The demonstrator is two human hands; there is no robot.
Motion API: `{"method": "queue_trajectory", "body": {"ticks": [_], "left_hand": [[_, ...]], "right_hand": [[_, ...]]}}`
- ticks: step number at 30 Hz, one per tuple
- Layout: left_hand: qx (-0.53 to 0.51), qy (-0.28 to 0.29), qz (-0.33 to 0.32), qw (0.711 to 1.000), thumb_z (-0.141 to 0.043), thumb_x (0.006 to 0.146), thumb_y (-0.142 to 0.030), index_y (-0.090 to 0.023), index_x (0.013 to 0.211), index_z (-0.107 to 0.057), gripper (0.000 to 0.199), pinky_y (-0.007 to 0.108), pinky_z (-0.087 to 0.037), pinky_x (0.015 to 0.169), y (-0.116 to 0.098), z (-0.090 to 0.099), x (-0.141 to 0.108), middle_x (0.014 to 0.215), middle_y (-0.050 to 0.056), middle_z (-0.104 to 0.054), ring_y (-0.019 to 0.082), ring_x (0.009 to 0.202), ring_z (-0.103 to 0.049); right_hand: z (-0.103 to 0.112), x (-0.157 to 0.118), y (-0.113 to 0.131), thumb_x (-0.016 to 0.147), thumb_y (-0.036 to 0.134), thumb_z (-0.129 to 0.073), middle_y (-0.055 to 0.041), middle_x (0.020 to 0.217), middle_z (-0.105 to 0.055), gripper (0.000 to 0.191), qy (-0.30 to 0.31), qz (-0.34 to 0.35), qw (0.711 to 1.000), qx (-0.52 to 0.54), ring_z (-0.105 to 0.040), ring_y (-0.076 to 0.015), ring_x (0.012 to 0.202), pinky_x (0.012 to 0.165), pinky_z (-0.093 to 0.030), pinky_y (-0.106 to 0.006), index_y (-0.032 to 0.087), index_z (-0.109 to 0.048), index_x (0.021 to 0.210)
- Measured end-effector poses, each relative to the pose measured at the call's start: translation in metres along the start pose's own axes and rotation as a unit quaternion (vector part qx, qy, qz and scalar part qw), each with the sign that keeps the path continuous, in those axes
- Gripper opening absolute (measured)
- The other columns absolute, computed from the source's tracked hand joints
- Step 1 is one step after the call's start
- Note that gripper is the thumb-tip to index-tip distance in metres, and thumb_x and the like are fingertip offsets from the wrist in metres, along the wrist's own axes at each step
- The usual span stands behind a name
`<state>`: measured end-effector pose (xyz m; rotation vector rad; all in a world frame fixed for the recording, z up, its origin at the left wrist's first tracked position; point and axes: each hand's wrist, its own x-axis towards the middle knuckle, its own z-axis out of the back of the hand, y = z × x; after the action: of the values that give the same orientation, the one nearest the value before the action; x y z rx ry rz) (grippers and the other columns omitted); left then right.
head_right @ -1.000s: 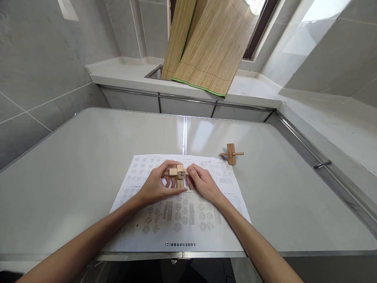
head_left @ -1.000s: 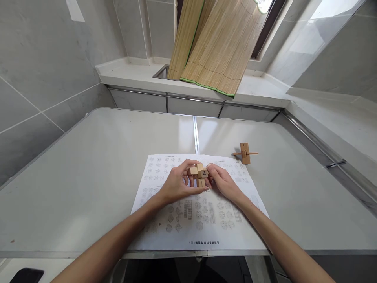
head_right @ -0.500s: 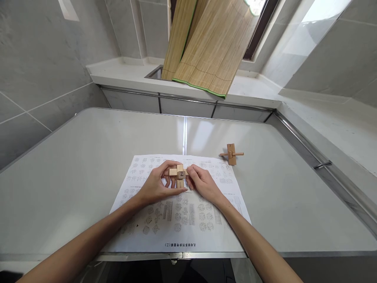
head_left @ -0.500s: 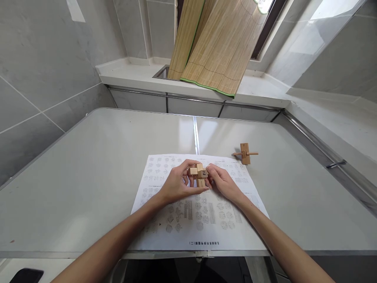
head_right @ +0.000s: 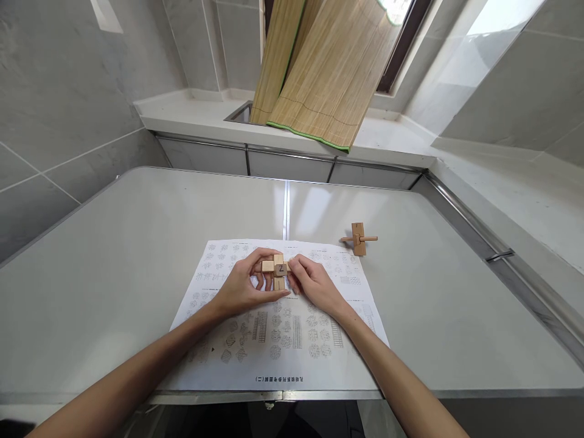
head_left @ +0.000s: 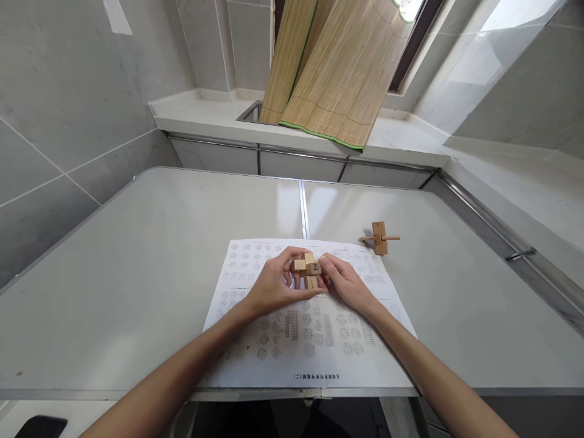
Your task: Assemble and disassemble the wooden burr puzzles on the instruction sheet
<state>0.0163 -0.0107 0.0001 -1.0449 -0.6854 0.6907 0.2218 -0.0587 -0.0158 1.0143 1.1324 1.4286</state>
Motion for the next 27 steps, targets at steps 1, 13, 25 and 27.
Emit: {"method": "queue_trajectory", "body": {"ticks": [1, 13, 25, 27], "left_hand": [[-0.002, 0.002, 0.003, 1.0, -0.09, 0.074, -0.05, -0.023, 0.124, -0.06, 0.064, 0.025, -0.051, 0.057, -0.0001, 0.0001, 0.0, 0.087, -0.001, -0.068, 0.013, 0.066, -0.062], [0.0, 0.019, 0.013, 1.0, -0.087, 0.078, -0.052, -0.023, 0.132, -0.059, 0.067, 0.027, -0.052, 0.059, -0.0021, 0.0015, -0.0006, 0.099, 0.002, -0.071, 0.012, 0.065, -0.06], [0.001, 0.02, -0.003, 1.0, -0.088, 0.077, -0.048, -0.021, 0.132, -0.061, 0.067, 0.026, -0.051, 0.059, -0.0005, 0.0022, -0.0001, 0.104, 0.005, -0.072, 0.014, 0.07, -0.063], [-0.011, 0.027, 0.0, 1.0, -0.088, 0.077, -0.048, -0.021, 0.13, -0.061, 0.066, 0.026, -0.052, 0.058, -0.0008, 0.0027, 0.0, 0.102, 0.005, -0.071, 0.014, 0.07, -0.063]], "right_hand": [[0.0002, 0.0003, -0.0002, 0.107, 0.065, -0.042, 0.0036, 0.063, -0.057, 0.051, 0.003, -0.003, 1.0, 0.007, -0.051, -0.0172, 0.061, 0.069, -0.043, -0.033, 0.025, -0.05, 0.078], [0.0031, 0.0022, -0.0009, 0.107, 0.06, -0.048, 0.0027, 0.064, -0.059, 0.049, 0.034, -0.03, 0.996, 0.08, -0.052, -0.0155, 0.059, 0.066, -0.042, -0.031, 0.023, -0.054, 0.077], [0.0025, 0.0029, -0.006, 0.106, 0.068, -0.04, 0.0013, 0.05, -0.054, 0.066, 0.05, -0.049, 0.995, 0.069, -0.049, -0.0158, 0.055, 0.067, -0.043, -0.032, 0.023, -0.048, 0.058], [0.0027, 0.0022, -0.006, 0.106, 0.07, -0.037, 0.0008, 0.049, -0.054, 0.07, 0.049, -0.05, 0.996, 0.05, -0.051, -0.0157, 0.054, 0.068, -0.044, -0.032, 0.023, -0.049, 0.055]]}}
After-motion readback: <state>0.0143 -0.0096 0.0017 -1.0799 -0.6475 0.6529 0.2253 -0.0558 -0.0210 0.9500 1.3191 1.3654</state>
